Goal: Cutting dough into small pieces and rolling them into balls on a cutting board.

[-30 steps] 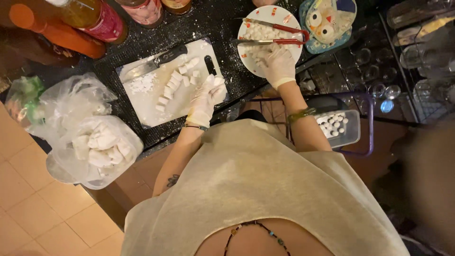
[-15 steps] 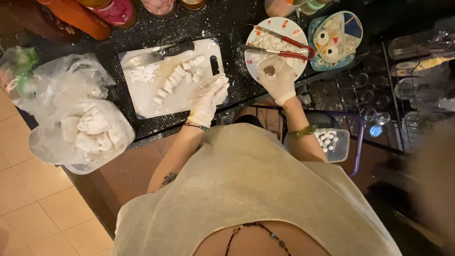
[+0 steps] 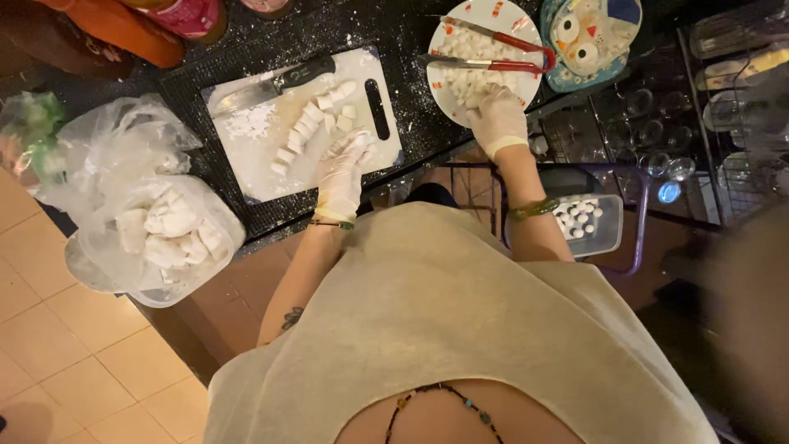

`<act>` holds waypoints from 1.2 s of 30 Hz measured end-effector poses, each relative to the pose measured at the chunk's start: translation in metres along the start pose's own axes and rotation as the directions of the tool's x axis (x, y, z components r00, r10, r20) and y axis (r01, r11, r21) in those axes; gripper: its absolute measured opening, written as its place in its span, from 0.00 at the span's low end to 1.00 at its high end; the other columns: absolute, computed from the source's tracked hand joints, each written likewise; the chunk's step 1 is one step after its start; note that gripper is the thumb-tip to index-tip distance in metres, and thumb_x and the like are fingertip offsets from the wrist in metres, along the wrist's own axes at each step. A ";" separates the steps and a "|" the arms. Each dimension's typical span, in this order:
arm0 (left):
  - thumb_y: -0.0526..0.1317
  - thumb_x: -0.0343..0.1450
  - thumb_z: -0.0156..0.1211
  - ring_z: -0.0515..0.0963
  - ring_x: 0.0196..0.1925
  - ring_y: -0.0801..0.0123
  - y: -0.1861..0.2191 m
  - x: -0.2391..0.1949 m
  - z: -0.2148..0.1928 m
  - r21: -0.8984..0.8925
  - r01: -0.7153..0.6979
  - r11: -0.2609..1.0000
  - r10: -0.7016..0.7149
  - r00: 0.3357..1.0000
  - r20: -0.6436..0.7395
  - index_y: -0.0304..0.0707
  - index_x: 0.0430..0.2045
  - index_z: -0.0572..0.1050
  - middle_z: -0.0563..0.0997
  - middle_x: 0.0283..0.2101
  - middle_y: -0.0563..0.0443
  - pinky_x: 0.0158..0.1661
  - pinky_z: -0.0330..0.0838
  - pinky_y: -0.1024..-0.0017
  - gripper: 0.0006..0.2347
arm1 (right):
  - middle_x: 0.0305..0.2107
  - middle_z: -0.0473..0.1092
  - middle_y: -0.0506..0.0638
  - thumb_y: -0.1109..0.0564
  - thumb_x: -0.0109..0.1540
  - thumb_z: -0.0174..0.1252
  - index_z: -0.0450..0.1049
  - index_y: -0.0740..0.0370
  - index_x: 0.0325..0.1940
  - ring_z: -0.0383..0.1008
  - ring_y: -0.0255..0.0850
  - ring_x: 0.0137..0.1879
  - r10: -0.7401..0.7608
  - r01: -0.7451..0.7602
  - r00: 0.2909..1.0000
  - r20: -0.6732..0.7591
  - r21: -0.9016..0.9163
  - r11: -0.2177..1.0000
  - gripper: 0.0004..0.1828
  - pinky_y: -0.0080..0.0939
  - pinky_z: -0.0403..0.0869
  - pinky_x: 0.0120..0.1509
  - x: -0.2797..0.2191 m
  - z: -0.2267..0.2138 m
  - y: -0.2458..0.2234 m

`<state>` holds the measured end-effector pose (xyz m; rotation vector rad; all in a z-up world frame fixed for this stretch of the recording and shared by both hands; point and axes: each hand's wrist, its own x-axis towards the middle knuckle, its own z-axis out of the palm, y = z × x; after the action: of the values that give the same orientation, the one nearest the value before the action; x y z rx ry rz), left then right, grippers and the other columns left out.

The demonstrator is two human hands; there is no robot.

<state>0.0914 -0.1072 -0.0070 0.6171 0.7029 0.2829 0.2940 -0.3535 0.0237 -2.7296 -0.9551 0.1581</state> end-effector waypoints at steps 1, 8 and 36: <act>0.30 0.70 0.66 0.83 0.50 0.64 0.001 0.000 -0.001 0.000 0.000 1.000 0.000 1.000 0.002 0.29 0.44 0.79 0.83 0.46 0.45 0.54 0.78 0.65 0.10 | 0.47 0.74 0.61 0.51 0.60 0.65 0.81 0.57 0.41 0.72 0.58 0.55 0.001 -0.001 1.000 -0.001 -0.001 1.000 0.09 0.54 0.71 0.62 0.001 0.008 0.006; 0.30 0.70 0.67 0.83 0.49 0.63 0.005 0.006 -0.001 -0.021 -0.040 0.999 0.041 0.998 0.051 0.30 0.43 0.79 0.84 0.45 0.45 0.54 0.79 0.65 0.09 | 0.45 0.73 0.59 0.45 0.62 0.66 0.83 0.49 0.47 0.72 0.55 0.52 0.140 -0.115 0.960 -0.243 0.117 0.986 0.13 0.50 0.72 0.57 0.020 -0.002 -0.024; 0.33 0.77 0.61 0.82 0.47 0.67 0.025 -0.015 -0.008 0.163 -0.121 0.979 0.084 0.973 0.217 0.27 0.48 0.80 0.81 0.45 0.45 0.52 0.82 0.66 0.09 | 0.42 0.73 0.45 0.60 0.60 0.70 0.83 0.58 0.43 0.72 0.33 0.45 -0.211 0.150 0.977 -0.039 0.828 0.541 0.07 0.32 0.70 0.46 0.004 -0.053 -0.185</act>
<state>0.0742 -0.0907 0.0118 0.8399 0.4959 0.2488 0.1960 -0.2218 0.1241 -1.7298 -0.8603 0.5194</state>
